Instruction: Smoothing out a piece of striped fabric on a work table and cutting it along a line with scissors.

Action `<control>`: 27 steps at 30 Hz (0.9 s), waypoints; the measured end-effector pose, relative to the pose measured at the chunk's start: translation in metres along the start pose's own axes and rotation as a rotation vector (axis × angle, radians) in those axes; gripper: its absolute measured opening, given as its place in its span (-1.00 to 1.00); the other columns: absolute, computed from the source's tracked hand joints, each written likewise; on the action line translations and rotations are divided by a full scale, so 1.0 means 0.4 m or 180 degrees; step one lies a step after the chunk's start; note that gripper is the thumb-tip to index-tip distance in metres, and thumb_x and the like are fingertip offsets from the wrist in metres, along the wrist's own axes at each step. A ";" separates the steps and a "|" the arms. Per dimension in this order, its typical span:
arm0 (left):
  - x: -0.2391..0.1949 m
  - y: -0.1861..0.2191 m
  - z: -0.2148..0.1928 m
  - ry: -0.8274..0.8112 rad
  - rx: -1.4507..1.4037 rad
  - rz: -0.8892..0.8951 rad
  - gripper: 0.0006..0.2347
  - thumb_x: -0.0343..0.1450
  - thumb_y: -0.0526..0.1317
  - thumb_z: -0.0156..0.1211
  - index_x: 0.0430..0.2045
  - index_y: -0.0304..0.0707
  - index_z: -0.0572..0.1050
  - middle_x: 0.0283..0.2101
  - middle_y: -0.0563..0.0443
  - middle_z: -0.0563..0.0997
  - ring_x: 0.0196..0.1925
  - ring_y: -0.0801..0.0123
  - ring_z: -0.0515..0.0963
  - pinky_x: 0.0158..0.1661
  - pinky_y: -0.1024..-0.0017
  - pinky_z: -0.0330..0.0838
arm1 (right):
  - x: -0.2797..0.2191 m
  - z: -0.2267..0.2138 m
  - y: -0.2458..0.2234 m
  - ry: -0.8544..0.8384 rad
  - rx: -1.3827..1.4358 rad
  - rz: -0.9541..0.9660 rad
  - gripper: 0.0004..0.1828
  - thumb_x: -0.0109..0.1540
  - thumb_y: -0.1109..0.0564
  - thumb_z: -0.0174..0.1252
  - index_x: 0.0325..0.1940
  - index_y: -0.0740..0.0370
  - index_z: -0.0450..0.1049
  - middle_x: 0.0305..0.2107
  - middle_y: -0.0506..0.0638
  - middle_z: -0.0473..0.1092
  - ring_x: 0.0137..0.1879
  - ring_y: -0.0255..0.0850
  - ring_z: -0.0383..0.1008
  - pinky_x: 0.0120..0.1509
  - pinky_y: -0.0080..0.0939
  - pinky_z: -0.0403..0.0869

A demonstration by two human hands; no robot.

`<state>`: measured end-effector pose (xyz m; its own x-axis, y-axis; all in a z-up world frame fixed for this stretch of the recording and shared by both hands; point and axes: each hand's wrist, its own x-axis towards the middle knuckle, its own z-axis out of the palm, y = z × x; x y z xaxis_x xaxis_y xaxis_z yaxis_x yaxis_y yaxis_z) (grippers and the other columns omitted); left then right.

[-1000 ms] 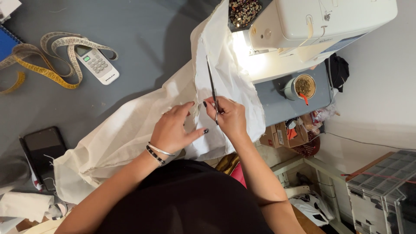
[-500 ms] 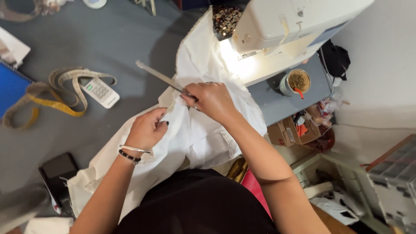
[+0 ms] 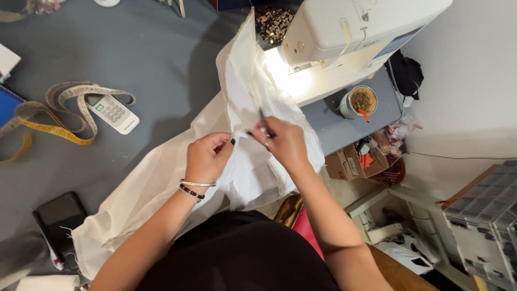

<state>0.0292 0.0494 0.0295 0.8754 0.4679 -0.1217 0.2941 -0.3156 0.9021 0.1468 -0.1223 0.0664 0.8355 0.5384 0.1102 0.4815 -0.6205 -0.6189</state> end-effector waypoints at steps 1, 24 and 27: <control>-0.003 0.002 0.005 0.0014 -0.0025 -0.0032 -0.87 0.34 -0.23 0.27 -0.31 -0.07 0.70 -0.43 0.02 0.73 -0.29 0.18 0.73 -0.23 0.27 0.58 | -0.033 -0.012 0.019 -0.0039 -0.0016 -0.0009 -0.72 0.20 -0.27 0.33 -0.28 -0.11 0.55 -0.66 -0.09 0.43 -0.40 -0.08 0.55 -0.28 -0.20 0.49; -0.018 0.000 0.031 -0.0055 -0.0292 -0.0218 -0.81 0.38 -0.21 0.18 -0.23 -0.03 0.71 -0.35 0.02 0.74 -0.22 0.05 0.71 -0.15 0.17 0.59 | -0.286 0.005 0.064 -0.1751 0.0239 0.0638 -0.57 0.11 -0.20 0.45 -0.39 0.15 0.47 -0.71 0.04 0.40 -0.54 -0.06 0.45 -0.38 -0.19 0.40; -0.023 -0.005 0.032 -0.0103 -0.0255 -0.0269 -0.80 0.37 -0.19 0.18 -0.22 0.01 0.70 -0.35 0.04 0.74 -0.20 0.05 0.71 -0.12 0.14 0.59 | -0.278 0.006 0.056 -0.1728 0.0177 0.0586 -0.57 0.11 -0.21 0.44 -0.40 0.14 0.48 -0.72 0.05 0.40 -0.53 -0.03 0.46 -0.38 -0.17 0.42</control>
<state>0.0255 0.0353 0.0234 0.8610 0.4629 -0.2109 0.3370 -0.2085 0.9181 0.0640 -0.1947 0.0383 0.6413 0.6491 -0.4092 0.3141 -0.7086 -0.6318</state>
